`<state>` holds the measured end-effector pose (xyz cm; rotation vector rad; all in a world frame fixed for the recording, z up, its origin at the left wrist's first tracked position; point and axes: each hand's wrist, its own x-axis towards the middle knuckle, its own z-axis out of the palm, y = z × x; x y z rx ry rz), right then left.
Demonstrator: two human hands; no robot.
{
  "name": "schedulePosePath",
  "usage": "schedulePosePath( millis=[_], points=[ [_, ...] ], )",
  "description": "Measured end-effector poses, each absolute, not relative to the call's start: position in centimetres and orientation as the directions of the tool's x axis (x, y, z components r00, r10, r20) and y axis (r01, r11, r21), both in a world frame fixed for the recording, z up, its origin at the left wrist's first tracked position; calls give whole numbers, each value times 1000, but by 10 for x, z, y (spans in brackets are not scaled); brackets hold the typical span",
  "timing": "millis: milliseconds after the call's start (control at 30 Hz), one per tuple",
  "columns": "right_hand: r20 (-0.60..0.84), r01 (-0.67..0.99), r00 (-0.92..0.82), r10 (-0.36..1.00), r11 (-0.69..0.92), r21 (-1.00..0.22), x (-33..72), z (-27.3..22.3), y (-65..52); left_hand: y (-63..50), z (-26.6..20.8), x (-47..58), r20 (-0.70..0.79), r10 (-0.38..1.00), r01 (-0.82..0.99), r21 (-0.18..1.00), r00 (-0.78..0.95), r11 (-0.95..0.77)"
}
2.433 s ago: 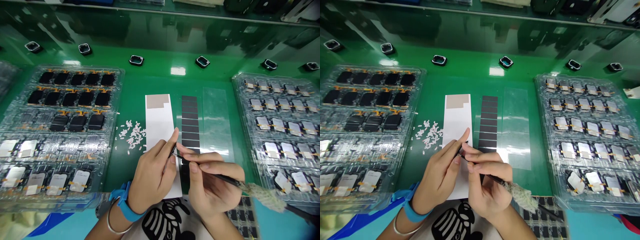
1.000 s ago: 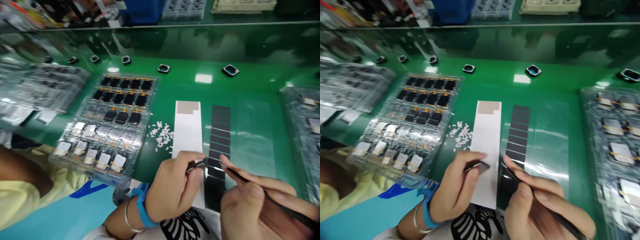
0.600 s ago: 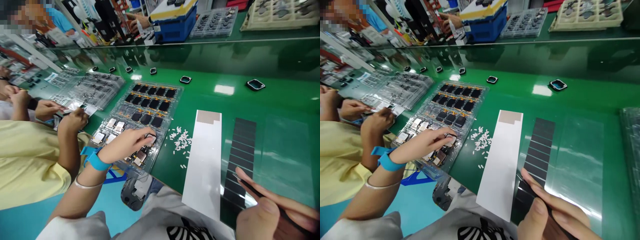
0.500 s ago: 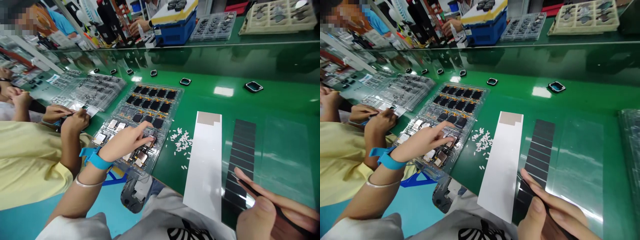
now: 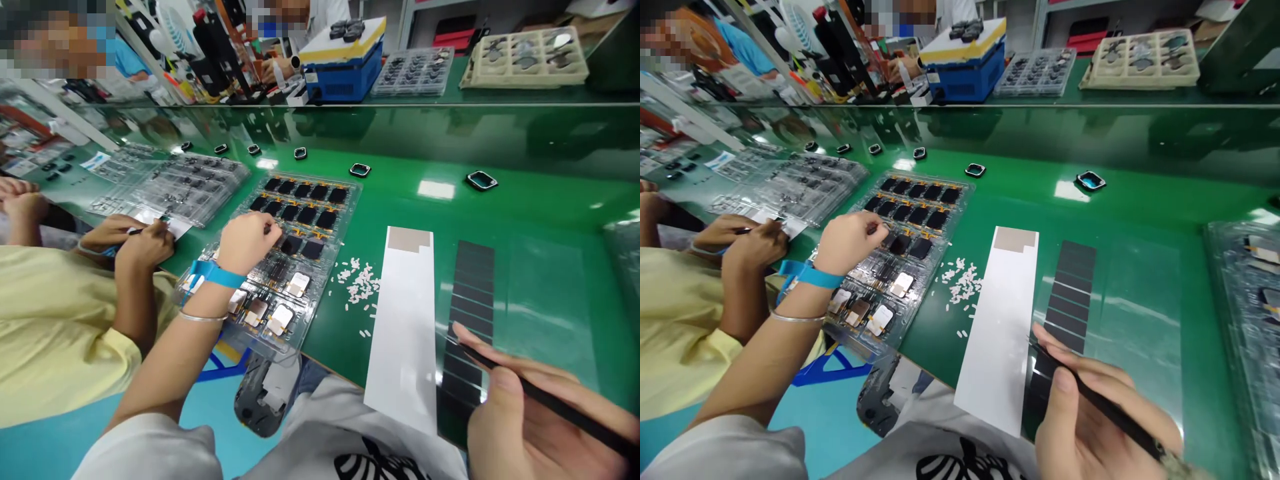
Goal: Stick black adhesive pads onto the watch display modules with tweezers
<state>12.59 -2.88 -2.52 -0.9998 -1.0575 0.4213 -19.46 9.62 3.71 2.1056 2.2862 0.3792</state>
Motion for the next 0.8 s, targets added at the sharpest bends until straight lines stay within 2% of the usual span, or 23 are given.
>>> schedulePosePath(
  millis=[100,167,233,300,367,433,533,600,800],
  points=[
    [525,190,427,736,495,-848,132,-11,-23,69,48,-166,157,987,922,384,-20,-42],
    [504,268,257,824,440,-857,139,2,-19,42,53,-139,125,987,703,692,103,-162],
    [491,369,60,869,438,-820,144,16,-13,13,52,-108,81,976,523,834,205,-178],
    [511,409,-110,853,507,-759,145,28,-7,-8,47,-80,38,961,370,918,276,-143],
    [574,448,-223,788,606,-657,142,35,-1,-19,37,-59,58,957,221,967,285,-125],
    [645,539,-297,704,681,-496,138,37,4,-19,26,-45,88,962,109,987,260,-119],
    [698,663,-345,628,689,-292,134,31,7,-10,12,-36,113,965,58,990,235,-130],
    [699,698,-342,628,668,-258,133,25,8,-3,5,-35,139,964,49,987,226,-154],
    [660,697,-345,668,653,-296,131,7,13,4,-8,-34,183,965,124,970,187,-208]
  ],
)
